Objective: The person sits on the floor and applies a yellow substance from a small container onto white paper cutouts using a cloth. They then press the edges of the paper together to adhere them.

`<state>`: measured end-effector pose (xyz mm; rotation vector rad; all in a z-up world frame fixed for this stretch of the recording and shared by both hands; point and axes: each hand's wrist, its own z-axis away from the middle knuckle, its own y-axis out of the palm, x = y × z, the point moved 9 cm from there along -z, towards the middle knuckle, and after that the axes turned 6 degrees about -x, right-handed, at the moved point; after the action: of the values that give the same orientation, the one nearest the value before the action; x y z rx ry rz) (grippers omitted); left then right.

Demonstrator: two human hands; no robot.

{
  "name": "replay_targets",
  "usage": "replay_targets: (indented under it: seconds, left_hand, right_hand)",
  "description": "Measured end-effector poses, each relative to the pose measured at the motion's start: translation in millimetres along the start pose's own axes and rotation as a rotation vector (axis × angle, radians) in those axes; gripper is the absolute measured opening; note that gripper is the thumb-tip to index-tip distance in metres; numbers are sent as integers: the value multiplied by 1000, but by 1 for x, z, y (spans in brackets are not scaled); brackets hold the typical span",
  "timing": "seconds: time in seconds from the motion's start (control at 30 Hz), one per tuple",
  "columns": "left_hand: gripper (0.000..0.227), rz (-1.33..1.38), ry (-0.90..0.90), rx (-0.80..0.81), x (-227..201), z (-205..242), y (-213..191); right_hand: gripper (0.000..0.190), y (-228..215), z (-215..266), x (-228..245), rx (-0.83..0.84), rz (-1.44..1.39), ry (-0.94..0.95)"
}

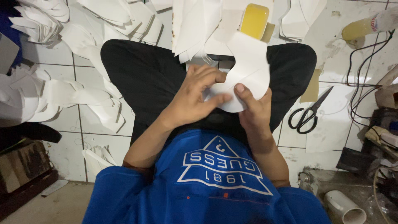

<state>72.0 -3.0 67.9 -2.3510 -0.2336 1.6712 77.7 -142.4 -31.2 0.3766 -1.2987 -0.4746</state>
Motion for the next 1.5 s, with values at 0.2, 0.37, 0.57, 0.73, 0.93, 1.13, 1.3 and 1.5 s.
replay_targets:
  seconds: [0.2,0.37,0.57,0.73,0.93,1.13,1.3,1.5]
  left_hand:
    - [16,-32,68,-39,9,5,-6]
    - [29,16,20,-10,3,-1,-9]
    - [21,-3,40,-92,9,2,-13]
    - [19,3,-9,-24,13,4,-19]
    - [19,11,-88,9,31,7,-15]
    - [23,43,-231,10,51,14,-8]
    - [25,80,-331,10,65,20,-1]
    - [28,162,-425,18,64,22,14]
  right_hand:
    - [22,-26,-3,-2,-101,8,-92]
    - [28,-22,2,10,-29,218,-198]
    - [25,-47,-11,-3,-31,255,-219]
    - [18,-31,-19,37,-4,212,-232]
    - [19,-13,-19,38,54,64,-139]
    - [24,-2,-21,33,21,-73,-30]
    - [27,-27,-34,21,-17,55,-78]
    - [28,-11,-45,30,-64,19,-84]
